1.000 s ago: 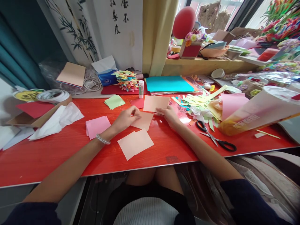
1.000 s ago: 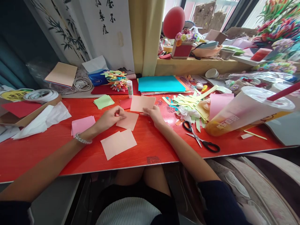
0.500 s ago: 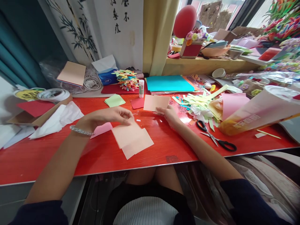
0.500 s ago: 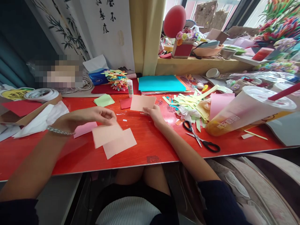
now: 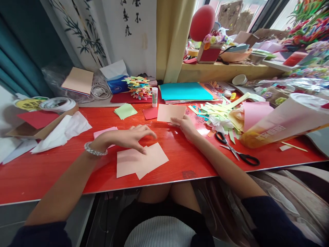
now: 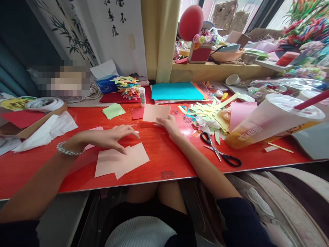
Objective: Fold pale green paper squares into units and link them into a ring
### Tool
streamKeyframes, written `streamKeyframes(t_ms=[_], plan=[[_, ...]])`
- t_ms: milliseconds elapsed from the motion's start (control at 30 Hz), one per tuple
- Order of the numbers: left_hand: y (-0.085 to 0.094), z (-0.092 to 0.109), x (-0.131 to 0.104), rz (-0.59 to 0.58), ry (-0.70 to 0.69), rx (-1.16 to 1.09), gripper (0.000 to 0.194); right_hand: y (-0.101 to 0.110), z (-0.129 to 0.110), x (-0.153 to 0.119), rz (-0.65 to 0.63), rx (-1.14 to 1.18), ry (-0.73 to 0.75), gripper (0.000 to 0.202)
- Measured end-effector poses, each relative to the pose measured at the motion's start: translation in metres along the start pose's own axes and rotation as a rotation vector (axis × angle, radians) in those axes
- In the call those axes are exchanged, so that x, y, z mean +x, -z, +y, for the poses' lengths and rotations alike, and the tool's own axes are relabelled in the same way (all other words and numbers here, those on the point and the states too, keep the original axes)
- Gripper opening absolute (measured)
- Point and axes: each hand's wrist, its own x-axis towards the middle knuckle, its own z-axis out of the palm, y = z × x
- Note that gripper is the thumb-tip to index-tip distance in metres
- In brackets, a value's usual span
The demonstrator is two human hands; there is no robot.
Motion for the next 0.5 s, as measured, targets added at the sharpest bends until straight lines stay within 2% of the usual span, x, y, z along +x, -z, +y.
streamKeyframes(t_ms=[100, 133, 267, 333, 433, 500], plan=[[-0.008, 0.004, 0.01, -0.134, -0.108, -0.004, 0.055, -0.001, -0.001, 0.0, 0.006, -0.002, 0.0, 0.032], [-0.012, 0.004, 0.015, -0.112, -0.103, -0.013, 0.055, -0.002, -0.001, 0.0, 0.007, -0.003, -0.002, 0.032], [-0.022, -0.001, 0.03, 0.176, -0.056, -0.038, 0.051, -0.002, -0.001, 0.0, -0.003, 0.001, -0.001, 0.034], [-0.019, -0.004, 0.029, 0.241, -0.087, -0.091, 0.05, -0.001, 0.0, 0.0, -0.007, 0.0, 0.006, 0.034], [-0.008, -0.007, 0.019, 0.384, -0.197, -0.096, 0.025, -0.001, -0.001, -0.001, -0.004, -0.002, 0.013, 0.034], [-0.004, -0.01, 0.014, 0.424, -0.231, -0.008, 0.036, -0.001, -0.002, -0.003, -0.003, -0.004, 0.011, 0.034]])
